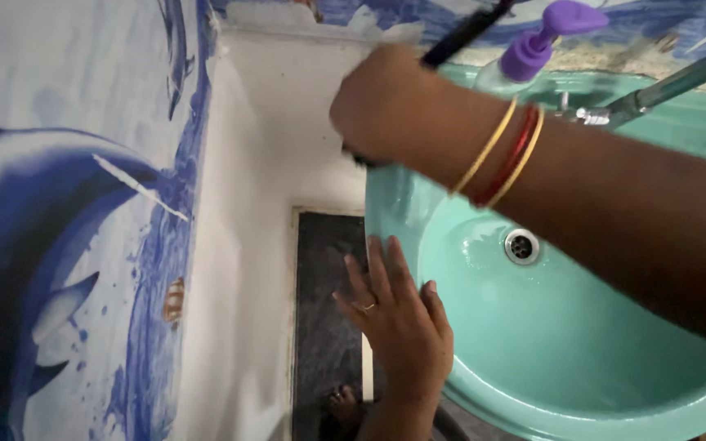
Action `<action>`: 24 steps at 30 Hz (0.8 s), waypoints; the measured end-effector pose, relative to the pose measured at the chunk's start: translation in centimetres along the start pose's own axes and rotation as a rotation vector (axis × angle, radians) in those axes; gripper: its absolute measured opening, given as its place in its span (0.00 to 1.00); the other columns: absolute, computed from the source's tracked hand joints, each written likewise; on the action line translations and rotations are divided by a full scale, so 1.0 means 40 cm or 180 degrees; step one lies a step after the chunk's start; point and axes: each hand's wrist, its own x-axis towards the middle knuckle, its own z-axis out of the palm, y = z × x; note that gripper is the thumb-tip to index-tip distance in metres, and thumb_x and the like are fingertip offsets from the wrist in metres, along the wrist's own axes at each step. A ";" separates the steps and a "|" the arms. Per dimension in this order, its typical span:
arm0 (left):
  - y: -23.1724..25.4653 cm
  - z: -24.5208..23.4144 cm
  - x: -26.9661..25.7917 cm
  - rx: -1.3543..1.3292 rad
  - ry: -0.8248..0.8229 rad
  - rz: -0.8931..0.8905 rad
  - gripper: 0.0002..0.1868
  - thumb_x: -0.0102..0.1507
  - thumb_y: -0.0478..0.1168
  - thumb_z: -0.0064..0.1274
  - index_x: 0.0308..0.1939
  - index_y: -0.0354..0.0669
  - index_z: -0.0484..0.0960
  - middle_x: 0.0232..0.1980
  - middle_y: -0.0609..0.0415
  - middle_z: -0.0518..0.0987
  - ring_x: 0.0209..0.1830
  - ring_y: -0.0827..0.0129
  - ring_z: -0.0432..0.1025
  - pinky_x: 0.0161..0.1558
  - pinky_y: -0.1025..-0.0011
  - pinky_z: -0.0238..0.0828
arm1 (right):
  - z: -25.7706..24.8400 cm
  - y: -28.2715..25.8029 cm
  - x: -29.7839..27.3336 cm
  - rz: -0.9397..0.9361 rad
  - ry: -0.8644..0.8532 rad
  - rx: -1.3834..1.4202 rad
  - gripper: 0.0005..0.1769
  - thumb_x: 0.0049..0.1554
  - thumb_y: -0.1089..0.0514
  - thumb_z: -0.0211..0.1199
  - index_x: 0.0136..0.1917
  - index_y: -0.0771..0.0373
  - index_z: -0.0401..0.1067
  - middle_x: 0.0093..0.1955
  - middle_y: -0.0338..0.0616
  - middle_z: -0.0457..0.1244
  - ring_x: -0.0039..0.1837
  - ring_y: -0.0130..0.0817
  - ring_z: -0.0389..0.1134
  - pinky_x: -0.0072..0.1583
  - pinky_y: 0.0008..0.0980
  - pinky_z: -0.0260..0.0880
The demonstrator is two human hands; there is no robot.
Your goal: The person scrubs the interior and edges of a sink using a handheld brush and liquid soap.
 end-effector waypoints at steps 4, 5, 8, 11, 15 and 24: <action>-0.001 0.011 0.002 -0.0023 -0.0053 -0.0046 0.39 0.64 0.47 0.50 0.75 0.38 0.56 0.78 0.36 0.54 0.77 0.32 0.46 0.63 0.22 0.39 | 0.019 0.024 0.001 0.0076 0.0157 0.0087 0.12 0.56 0.49 0.65 0.47 0.56 0.83 0.50 0.50 0.72 0.53 0.50 0.73 0.46 0.51 0.68; -0.001 0.007 0.003 -0.0017 -0.0062 -0.0040 0.39 0.64 0.47 0.50 0.75 0.37 0.55 0.77 0.35 0.54 0.77 0.31 0.46 0.63 0.22 0.39 | 0.012 0.032 0.009 0.0081 0.0226 0.0083 0.12 0.58 0.50 0.64 0.47 0.56 0.83 0.50 0.50 0.73 0.54 0.50 0.74 0.48 0.50 0.69; -0.008 0.008 0.005 -0.0044 -0.0074 -0.0067 0.39 0.63 0.47 0.50 0.75 0.38 0.55 0.77 0.35 0.55 0.77 0.31 0.46 0.64 0.22 0.39 | -0.008 0.054 0.031 0.0089 0.0125 -0.0099 0.14 0.53 0.48 0.67 0.49 0.55 0.82 0.52 0.48 0.72 0.57 0.47 0.72 0.50 0.51 0.67; -0.008 0.004 0.001 -0.0081 -0.0163 -0.0058 0.38 0.64 0.47 0.50 0.75 0.38 0.55 0.78 0.36 0.54 0.77 0.30 0.46 0.64 0.22 0.38 | 0.006 0.065 0.020 0.0288 0.0377 -0.0151 0.11 0.55 0.50 0.66 0.47 0.56 0.83 0.50 0.47 0.72 0.53 0.46 0.74 0.46 0.46 0.70; -0.013 0.017 -0.008 -0.0056 0.0128 0.0096 0.40 0.64 0.48 0.49 0.76 0.38 0.52 0.78 0.35 0.54 0.77 0.30 0.46 0.65 0.23 0.37 | 0.015 0.019 0.007 0.0076 0.0265 0.0064 0.10 0.51 0.53 0.65 0.45 0.55 0.82 0.48 0.48 0.71 0.50 0.48 0.73 0.43 0.47 0.70; -0.033 0.051 -0.024 -0.0183 0.0348 -0.0184 0.41 0.69 0.50 0.42 0.79 0.33 0.43 0.83 0.34 0.46 0.82 0.35 0.39 0.72 0.28 0.34 | 0.100 -0.126 -0.351 0.0041 0.0683 0.1208 0.18 0.53 0.59 0.61 0.56 0.68 0.75 0.44 0.56 0.68 0.38 0.47 0.74 0.33 0.42 0.73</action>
